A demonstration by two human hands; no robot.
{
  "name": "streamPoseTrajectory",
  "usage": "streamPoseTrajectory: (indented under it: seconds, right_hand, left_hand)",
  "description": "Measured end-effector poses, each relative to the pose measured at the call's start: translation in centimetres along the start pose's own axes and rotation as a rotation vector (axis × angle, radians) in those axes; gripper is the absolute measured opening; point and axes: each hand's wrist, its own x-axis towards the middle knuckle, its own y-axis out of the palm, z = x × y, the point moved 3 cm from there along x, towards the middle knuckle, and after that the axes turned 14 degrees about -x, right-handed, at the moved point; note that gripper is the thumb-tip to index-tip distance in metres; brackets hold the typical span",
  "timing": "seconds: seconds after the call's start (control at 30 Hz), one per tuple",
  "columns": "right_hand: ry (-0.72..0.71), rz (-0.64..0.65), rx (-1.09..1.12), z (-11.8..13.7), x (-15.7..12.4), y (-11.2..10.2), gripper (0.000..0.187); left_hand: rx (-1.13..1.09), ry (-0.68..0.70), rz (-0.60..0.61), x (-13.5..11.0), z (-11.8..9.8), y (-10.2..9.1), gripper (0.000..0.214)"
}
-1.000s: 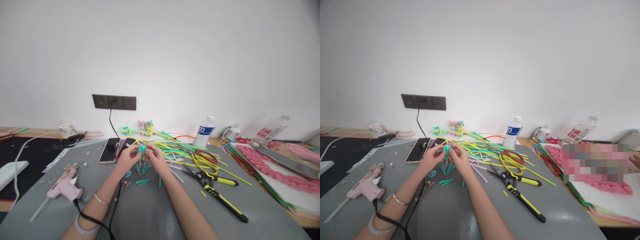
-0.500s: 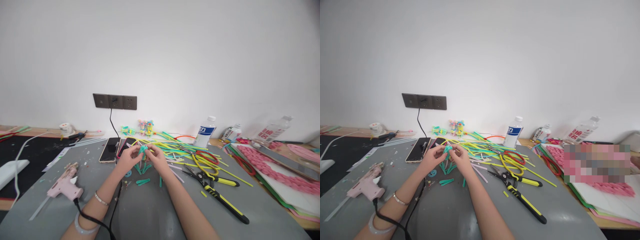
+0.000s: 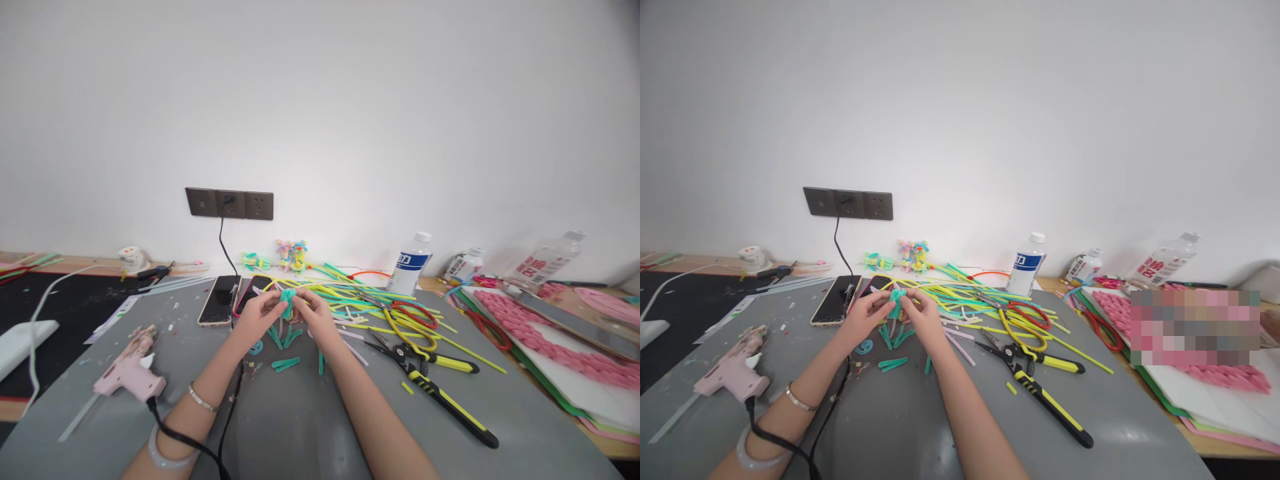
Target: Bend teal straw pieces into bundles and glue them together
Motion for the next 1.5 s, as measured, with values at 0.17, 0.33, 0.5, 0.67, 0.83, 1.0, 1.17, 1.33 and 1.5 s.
streamPoseTrajectory:
  seconds: [0.17,0.33,0.5,0.67,0.83,1.0,1.17,1.33,1.5]
  right_hand:
    - [-0.007,0.014,-0.007,0.1,-0.1,0.0,0.042]
    - [0.003,0.036,0.006,0.2,-0.2,0.1,0.043]
    - [0.014,0.023,0.01,0.2,-0.3,0.0,0.045]
    - [-0.004,0.011,0.003,0.4,-0.3,0.0,0.042]
    - [-0.033,0.01,-0.006,0.6,-0.3,0.0,0.039]
    - [-0.024,0.0,-0.001,0.5,-0.2,-0.1,0.04]
    - [-0.025,0.031,0.032,0.5,-0.3,-0.1,0.044]
    - [-0.024,0.041,0.054,0.4,-0.3,0.0,0.045]
    - [-0.04,0.013,0.04,0.5,-0.2,0.0,0.042]
  left_hand:
    - [-0.019,0.009,-0.007,0.2,-0.2,0.0,0.041]
    - [-0.038,0.018,-0.041,0.3,0.1,-0.3,0.038]
    - [-0.057,0.004,-0.024,0.3,0.3,-0.3,0.037]
    - [-0.032,0.018,-0.007,0.3,0.1,-0.3,0.033]
    - [-0.038,0.037,0.012,0.2,0.1,-0.2,0.031]
    - [-0.033,0.035,-0.014,0.2,-0.2,-0.1,0.038]
    - [-0.018,-0.01,-0.056,0.1,-0.8,-0.2,0.049]
    - [-0.021,-0.012,-0.074,0.1,-1.2,-0.3,0.049]
    - [-0.013,0.011,-0.072,0.2,-0.8,-0.3,0.047]
